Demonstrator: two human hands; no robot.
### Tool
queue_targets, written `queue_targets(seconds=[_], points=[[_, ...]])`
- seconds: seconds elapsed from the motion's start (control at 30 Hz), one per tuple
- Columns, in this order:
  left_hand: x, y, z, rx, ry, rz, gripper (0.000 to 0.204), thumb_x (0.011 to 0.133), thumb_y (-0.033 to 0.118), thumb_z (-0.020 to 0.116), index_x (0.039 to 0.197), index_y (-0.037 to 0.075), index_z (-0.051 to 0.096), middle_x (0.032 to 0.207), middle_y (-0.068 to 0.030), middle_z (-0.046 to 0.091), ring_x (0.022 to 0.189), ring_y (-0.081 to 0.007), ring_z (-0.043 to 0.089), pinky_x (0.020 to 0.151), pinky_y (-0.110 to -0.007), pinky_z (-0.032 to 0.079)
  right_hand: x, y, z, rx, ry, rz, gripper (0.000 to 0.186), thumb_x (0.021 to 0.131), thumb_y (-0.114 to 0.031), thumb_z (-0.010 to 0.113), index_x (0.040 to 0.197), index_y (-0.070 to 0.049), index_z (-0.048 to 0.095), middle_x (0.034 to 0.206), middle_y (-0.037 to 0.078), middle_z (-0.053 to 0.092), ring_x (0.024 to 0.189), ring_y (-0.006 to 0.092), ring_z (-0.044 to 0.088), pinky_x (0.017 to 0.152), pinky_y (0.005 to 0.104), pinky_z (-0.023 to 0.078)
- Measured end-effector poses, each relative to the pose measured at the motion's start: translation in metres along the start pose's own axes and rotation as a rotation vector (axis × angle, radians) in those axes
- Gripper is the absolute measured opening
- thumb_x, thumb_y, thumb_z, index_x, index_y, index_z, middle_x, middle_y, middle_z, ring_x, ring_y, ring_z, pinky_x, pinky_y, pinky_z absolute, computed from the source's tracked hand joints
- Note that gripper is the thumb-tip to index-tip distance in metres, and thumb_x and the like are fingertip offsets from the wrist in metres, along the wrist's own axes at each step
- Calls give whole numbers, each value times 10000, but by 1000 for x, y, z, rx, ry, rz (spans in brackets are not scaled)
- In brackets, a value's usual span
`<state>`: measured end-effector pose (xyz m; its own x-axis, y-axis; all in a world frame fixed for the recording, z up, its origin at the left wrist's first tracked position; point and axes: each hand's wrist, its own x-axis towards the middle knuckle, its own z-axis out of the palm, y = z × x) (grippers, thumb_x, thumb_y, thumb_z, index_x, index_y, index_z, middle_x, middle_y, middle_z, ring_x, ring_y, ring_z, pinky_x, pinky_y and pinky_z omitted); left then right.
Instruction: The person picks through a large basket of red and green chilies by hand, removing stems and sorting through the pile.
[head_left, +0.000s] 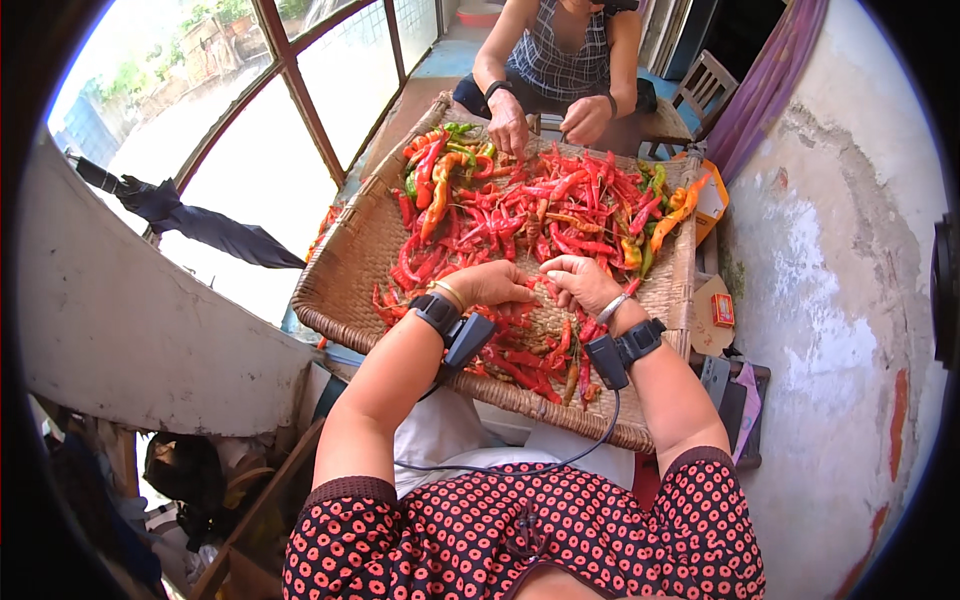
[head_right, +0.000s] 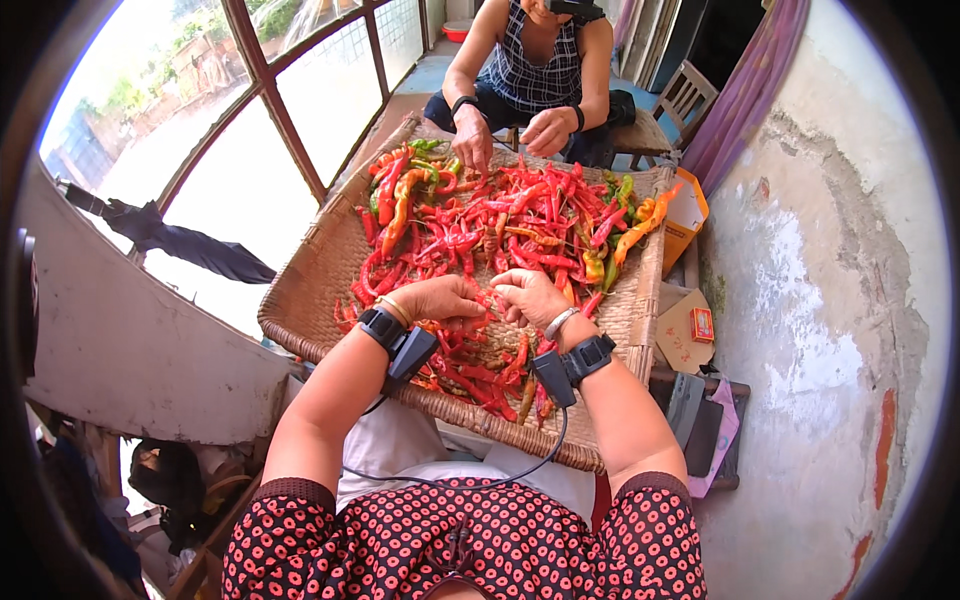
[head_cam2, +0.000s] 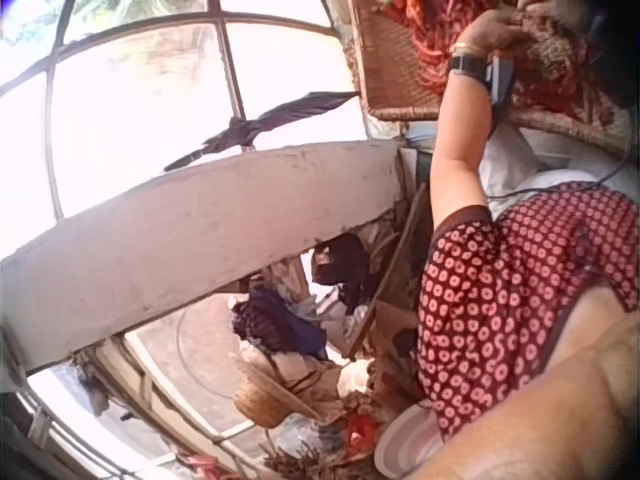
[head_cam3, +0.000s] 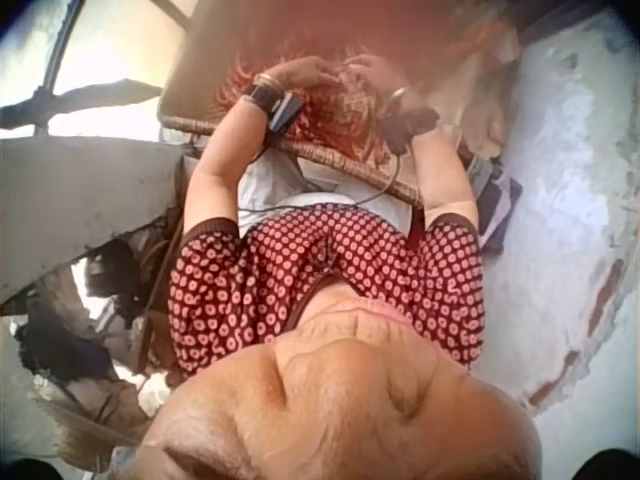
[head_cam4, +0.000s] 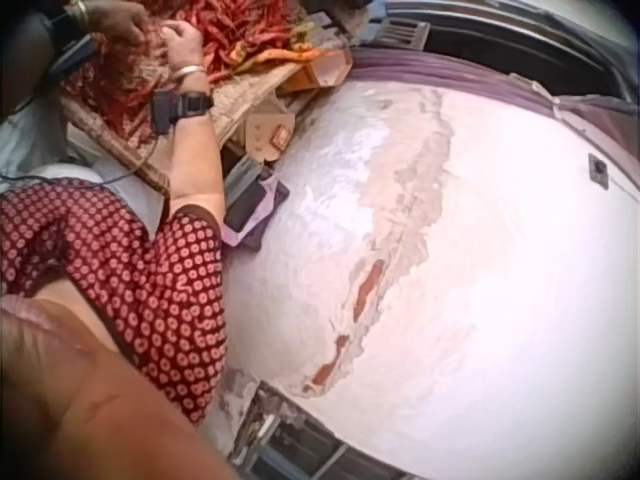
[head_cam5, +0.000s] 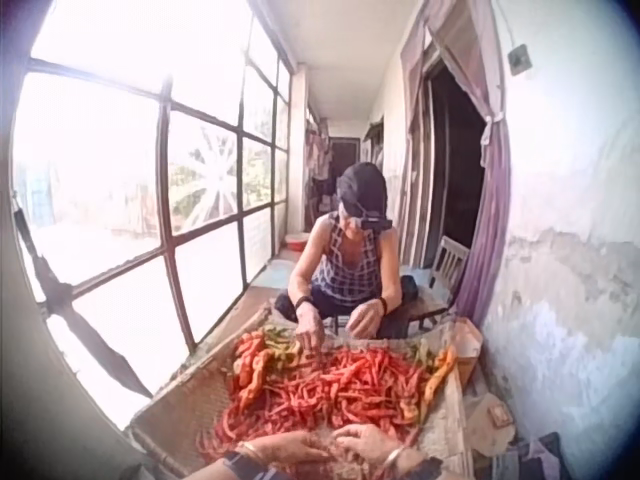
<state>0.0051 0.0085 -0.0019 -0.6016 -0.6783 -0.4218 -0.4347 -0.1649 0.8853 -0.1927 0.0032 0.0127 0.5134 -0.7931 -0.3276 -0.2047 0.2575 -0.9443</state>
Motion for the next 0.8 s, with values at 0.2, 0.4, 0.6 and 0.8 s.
queue_targets(seconds=[0.2,0.4,0.6,0.8], points=[[-2,7,-19,14,218,84,221,858,220,511,785,38,613,618,-1,591,500,-51,508,472,-182,406,6,15,-7,-552,-3,-7,221,790,-180,562,937,-18,591,723,64,600,600,129,566,557,262,467],[-1,11,-28,-391,549,323,601,867,205,441,1346,35,119,1156,-123,487,642,-111,575,522,-226,450,4,17,22,-900,-224,-361,321,732,-203,578,1007,-39,575,932,139,603,891,273,569,794,345,441],[5,-27,-23,562,598,221,443,729,139,569,1146,37,464,1075,-195,497,808,-300,580,707,-370,475,7,37,41,-1064,-372,-460,423,704,-237,603,1104,-127,519,993,148,537,916,330,530,805,393,433],[6,-24,-16,779,726,115,386,712,115,537,1096,91,515,1177,-202,369,867,-366,561,727,-420,473,5,31,49,-1237,-430,-286,410,695,-276,617,1068,-133,524,863,163,593,859,325,568,755,410,450]])
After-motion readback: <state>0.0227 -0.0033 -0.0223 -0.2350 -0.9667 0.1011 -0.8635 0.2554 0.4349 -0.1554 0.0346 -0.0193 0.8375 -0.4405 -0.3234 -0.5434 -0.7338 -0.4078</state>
